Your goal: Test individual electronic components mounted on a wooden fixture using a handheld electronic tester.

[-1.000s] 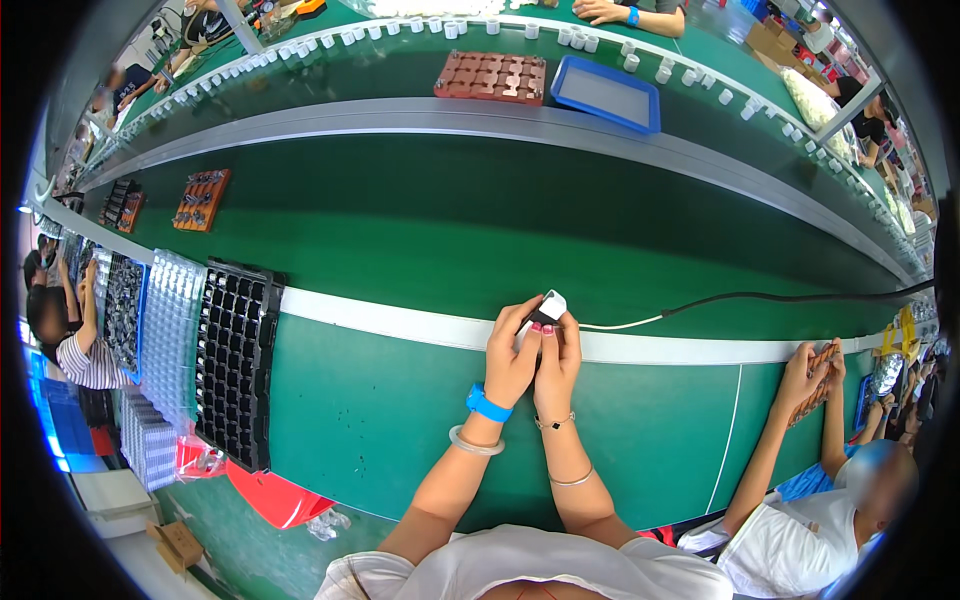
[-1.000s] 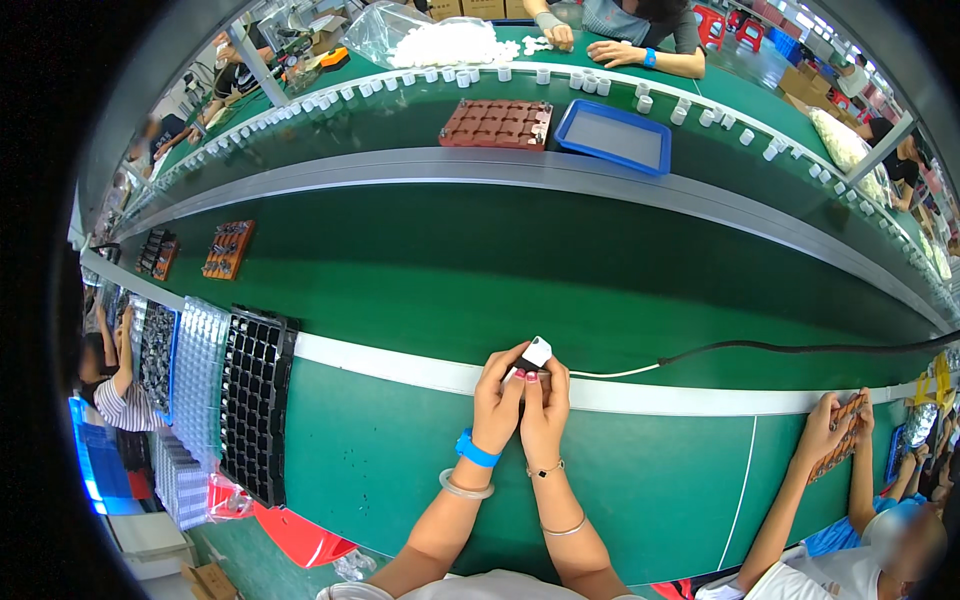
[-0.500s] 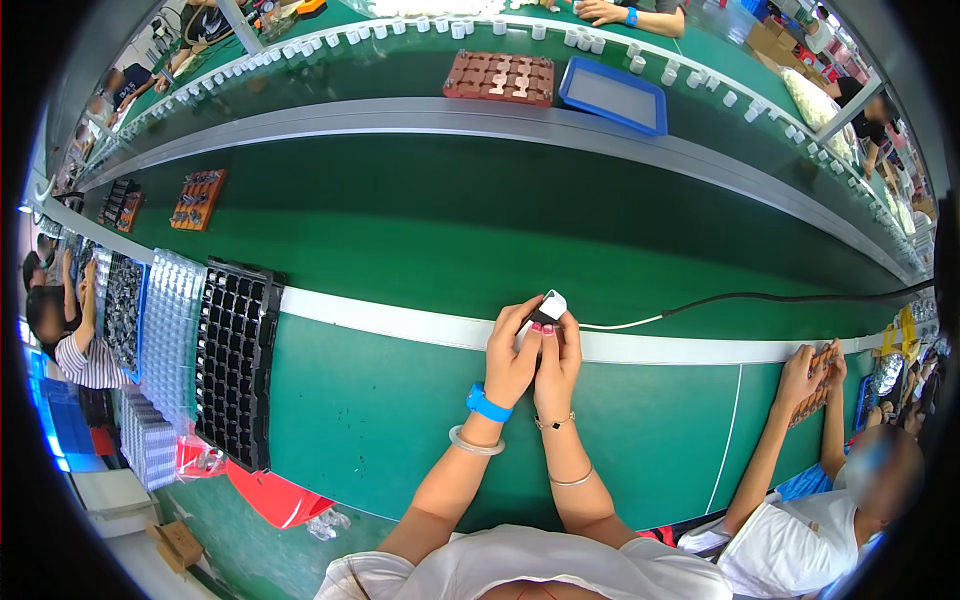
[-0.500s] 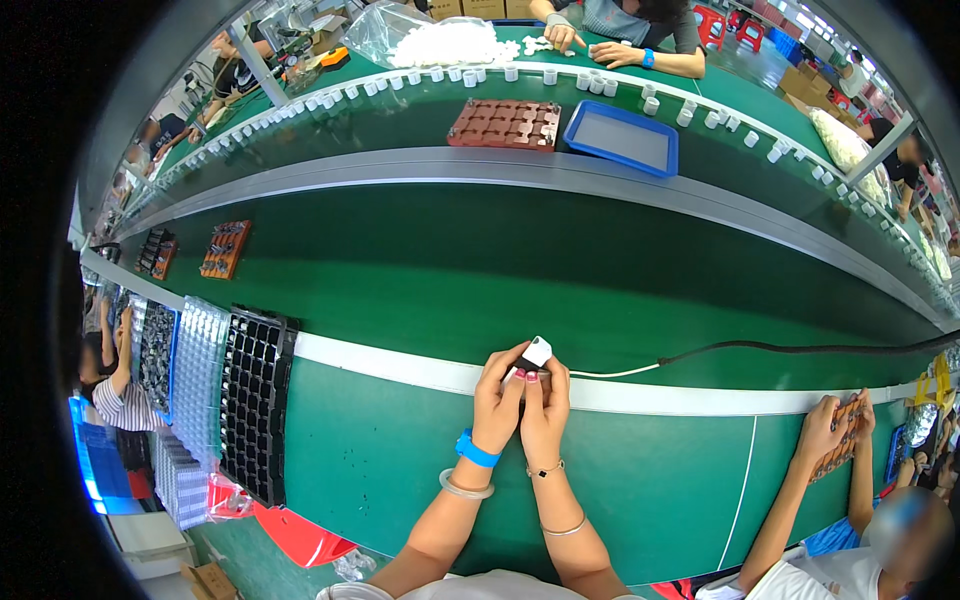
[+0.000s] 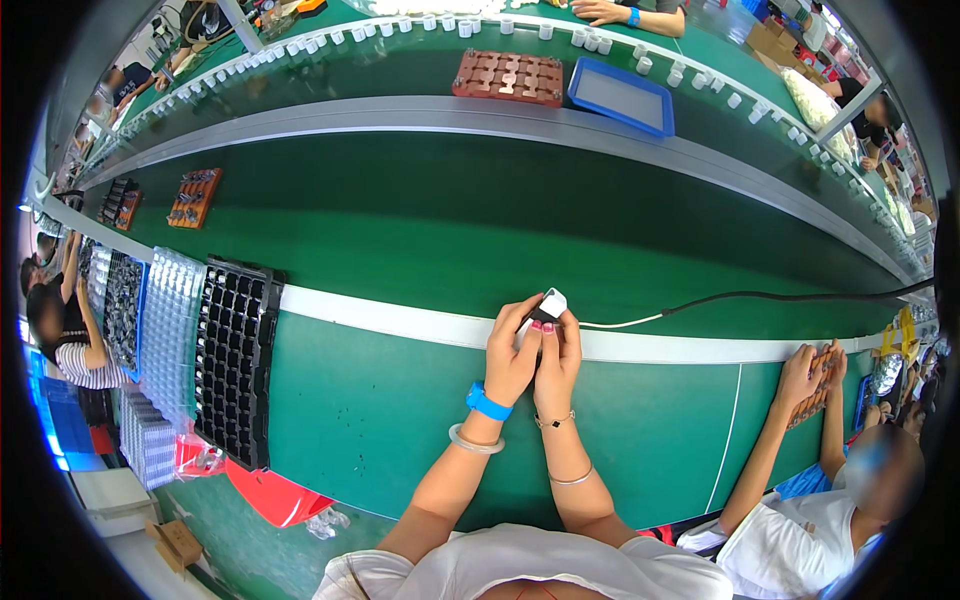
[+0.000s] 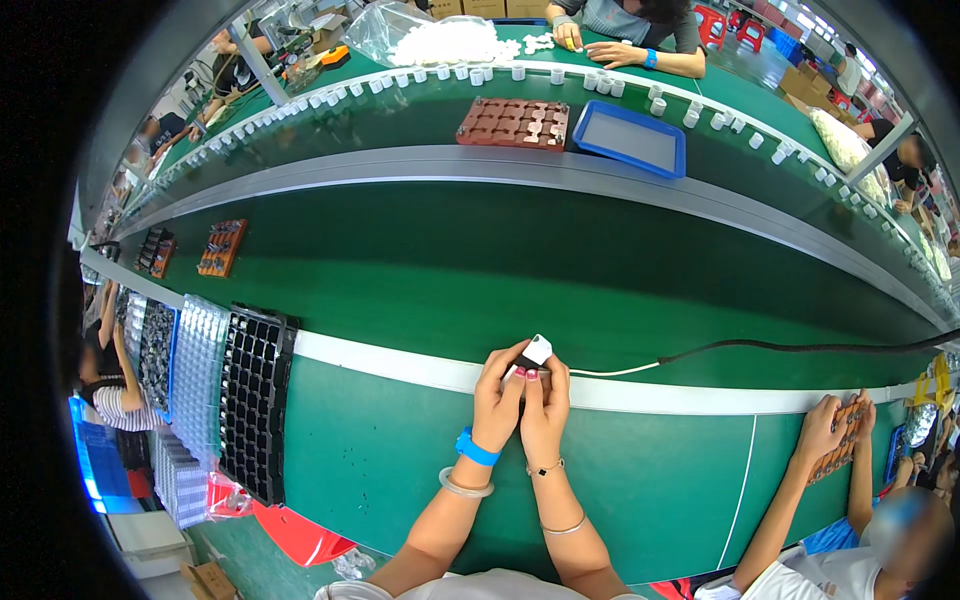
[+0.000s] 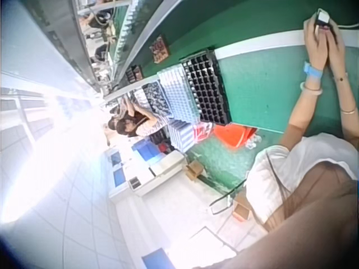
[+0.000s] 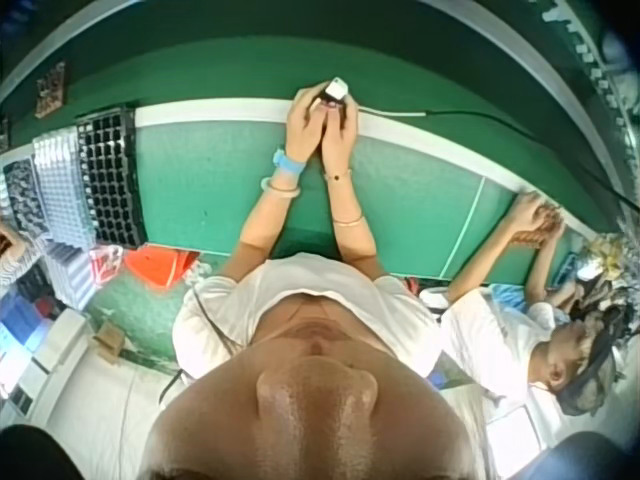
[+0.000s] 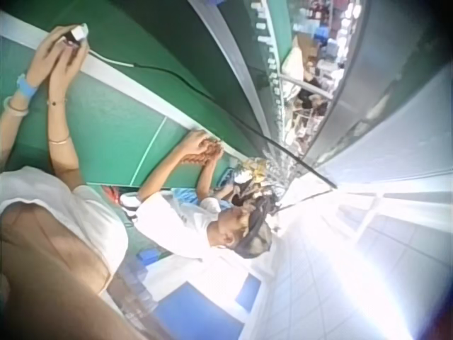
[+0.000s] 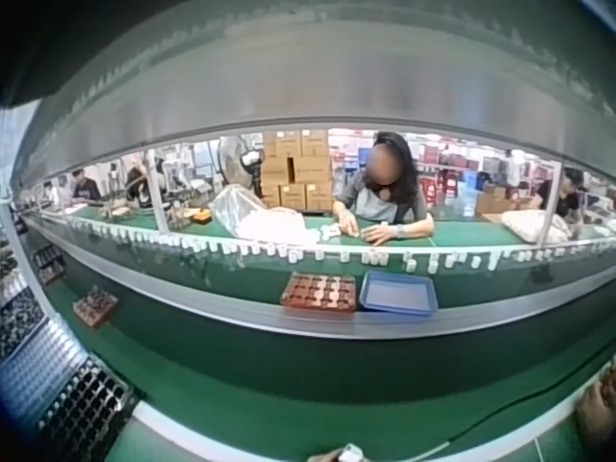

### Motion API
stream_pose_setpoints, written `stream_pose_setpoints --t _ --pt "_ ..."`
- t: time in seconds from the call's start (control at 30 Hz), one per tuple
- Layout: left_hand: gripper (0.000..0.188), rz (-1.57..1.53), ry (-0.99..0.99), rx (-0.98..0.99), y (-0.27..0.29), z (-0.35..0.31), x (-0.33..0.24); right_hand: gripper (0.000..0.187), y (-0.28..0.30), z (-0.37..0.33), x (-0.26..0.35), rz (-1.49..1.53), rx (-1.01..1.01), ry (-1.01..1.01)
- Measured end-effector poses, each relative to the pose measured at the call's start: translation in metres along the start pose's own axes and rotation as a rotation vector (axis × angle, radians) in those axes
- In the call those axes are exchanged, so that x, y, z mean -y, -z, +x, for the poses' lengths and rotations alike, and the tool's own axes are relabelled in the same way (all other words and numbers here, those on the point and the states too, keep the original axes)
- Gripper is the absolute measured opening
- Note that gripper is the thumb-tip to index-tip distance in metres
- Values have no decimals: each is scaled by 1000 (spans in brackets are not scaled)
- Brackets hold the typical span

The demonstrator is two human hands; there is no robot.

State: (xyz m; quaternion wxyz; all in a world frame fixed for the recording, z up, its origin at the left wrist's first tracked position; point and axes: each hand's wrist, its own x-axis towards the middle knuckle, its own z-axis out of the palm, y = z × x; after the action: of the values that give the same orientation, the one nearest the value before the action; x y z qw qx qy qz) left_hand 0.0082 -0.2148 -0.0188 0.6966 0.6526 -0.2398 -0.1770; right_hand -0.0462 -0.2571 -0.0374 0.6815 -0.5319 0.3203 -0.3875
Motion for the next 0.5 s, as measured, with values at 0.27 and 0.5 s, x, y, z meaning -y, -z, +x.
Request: stream_pose_setpoints --t 0.27,0.5 --pt "33 -16 0 -1 0 1 1 28 0 1 -1 -8 2 -9" --pt "33 -7 6 8 0 1 2 28 0 2 -2 11 -4 -30"
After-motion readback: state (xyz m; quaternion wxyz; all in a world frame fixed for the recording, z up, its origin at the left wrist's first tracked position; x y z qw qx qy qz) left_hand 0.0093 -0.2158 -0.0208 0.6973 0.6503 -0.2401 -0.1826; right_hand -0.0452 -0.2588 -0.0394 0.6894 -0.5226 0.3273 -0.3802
